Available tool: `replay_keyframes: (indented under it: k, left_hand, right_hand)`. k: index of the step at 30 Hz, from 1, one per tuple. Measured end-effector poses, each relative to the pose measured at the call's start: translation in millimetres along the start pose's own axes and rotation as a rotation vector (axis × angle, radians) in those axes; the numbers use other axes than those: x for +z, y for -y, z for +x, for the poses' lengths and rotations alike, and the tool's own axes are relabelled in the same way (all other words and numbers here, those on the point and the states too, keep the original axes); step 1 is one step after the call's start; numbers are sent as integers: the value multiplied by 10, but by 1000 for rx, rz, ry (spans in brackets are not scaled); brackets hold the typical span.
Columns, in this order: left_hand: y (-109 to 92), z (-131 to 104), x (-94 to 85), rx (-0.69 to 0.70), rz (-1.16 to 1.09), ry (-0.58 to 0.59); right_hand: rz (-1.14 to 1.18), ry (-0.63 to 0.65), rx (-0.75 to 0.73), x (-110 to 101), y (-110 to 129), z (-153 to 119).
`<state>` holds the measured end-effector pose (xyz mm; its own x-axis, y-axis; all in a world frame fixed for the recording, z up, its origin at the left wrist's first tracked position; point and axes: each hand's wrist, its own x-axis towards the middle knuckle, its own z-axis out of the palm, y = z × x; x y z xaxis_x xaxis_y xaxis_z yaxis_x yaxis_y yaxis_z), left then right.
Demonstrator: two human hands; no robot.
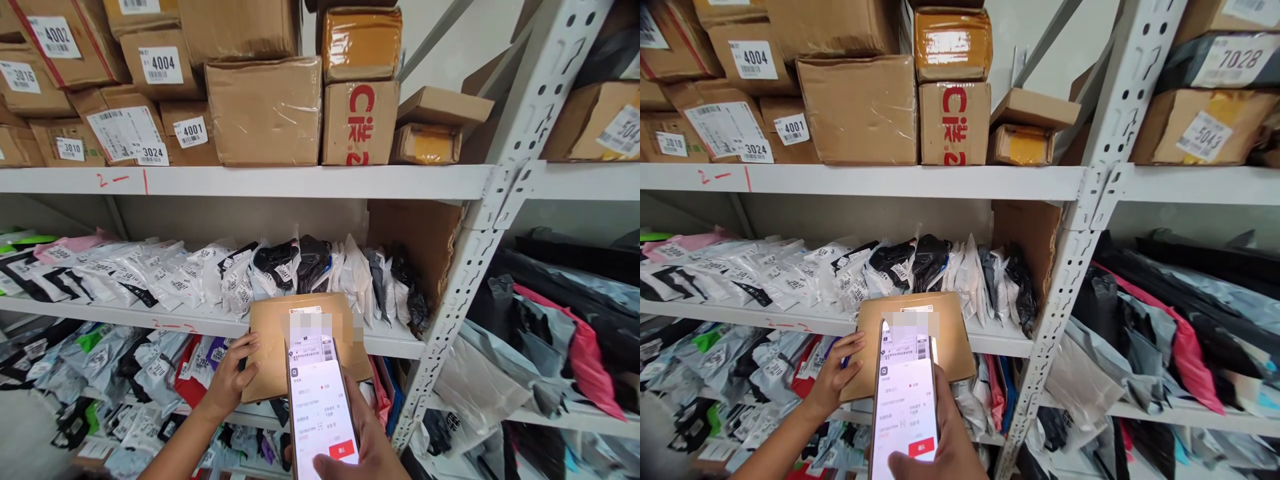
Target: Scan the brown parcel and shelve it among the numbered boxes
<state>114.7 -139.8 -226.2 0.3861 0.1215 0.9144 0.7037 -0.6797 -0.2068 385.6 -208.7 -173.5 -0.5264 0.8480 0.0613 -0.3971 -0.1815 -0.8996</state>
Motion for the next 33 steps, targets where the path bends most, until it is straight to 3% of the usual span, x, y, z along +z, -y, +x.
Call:
replay_keyframes:
  k: [9,26,33]
  left_hand:
    - [5,-24,-18,-16,-15,26]
    - [13,-21,-19,-18,-8,22]
    - [39,-38,-15,-17,-29,23]
  right_hand:
    - [79,103,9,64,104,19]
    - [40,64,-4,56,146,-2]
    - [72,-15,11,-22,163,-201]
